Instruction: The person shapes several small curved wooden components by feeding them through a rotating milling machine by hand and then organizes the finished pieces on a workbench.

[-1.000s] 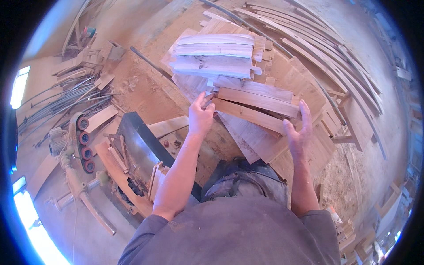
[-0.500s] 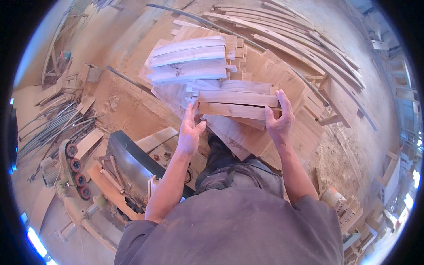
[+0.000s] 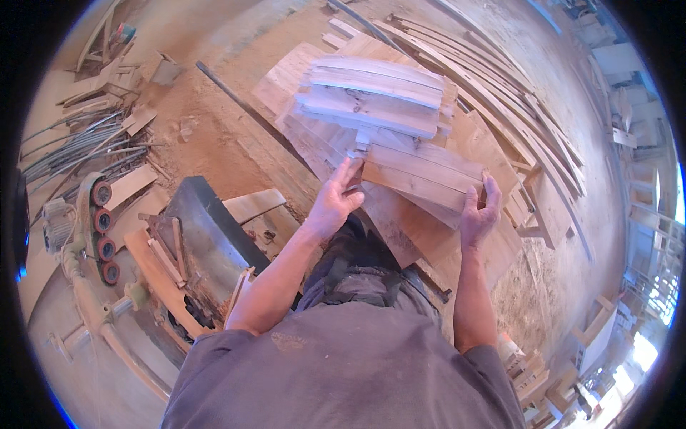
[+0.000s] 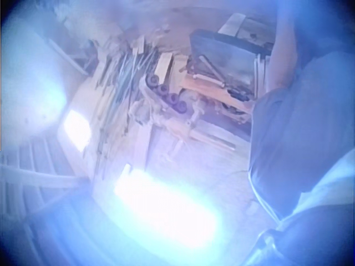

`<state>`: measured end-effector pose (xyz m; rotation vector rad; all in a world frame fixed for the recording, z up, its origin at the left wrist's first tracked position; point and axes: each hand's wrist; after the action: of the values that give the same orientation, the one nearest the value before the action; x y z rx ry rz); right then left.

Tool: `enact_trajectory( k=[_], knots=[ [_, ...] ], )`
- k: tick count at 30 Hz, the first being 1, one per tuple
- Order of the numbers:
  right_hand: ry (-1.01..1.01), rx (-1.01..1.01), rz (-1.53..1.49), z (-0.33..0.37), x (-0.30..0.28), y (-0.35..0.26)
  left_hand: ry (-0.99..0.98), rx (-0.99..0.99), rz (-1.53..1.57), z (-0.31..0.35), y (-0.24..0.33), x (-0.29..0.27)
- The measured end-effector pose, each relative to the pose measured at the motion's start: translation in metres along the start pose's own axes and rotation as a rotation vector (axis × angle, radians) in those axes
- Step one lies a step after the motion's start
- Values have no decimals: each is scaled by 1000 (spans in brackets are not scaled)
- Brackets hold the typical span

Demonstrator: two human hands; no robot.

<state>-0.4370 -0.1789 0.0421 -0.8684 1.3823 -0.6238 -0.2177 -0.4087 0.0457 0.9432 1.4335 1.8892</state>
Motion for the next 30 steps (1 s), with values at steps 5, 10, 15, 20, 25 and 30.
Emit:
enact_trajectory(
  k=[5,10,15,20,25,30],
  knots=[
    [52,-43,173,10,-22,17,284,52,-195,-31,29,-31],
    [-89,-5,144,8,-35,9,448,181,-253,-70,53,-54],
    [-306,37,141,10,-46,-5,187,-3,-124,-57,35,1],
    [-197,-1,228,26,-32,-1,6,85,-326,-45,4,30],
    [-103,100,178,52,-27,-7,-65,135,-346,-36,5,30],
    [-164,19,118,35,-36,-6,-133,156,-336,-47,14,22]
  ],
)
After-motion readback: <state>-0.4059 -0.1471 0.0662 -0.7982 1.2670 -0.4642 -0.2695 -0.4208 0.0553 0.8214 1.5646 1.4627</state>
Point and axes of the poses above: each hand's wrist, its own z-axis away from the middle knuckle, its own x-axis out of the palm, y = z × x, and after that the axes turned 10 degrees about x, right-handed
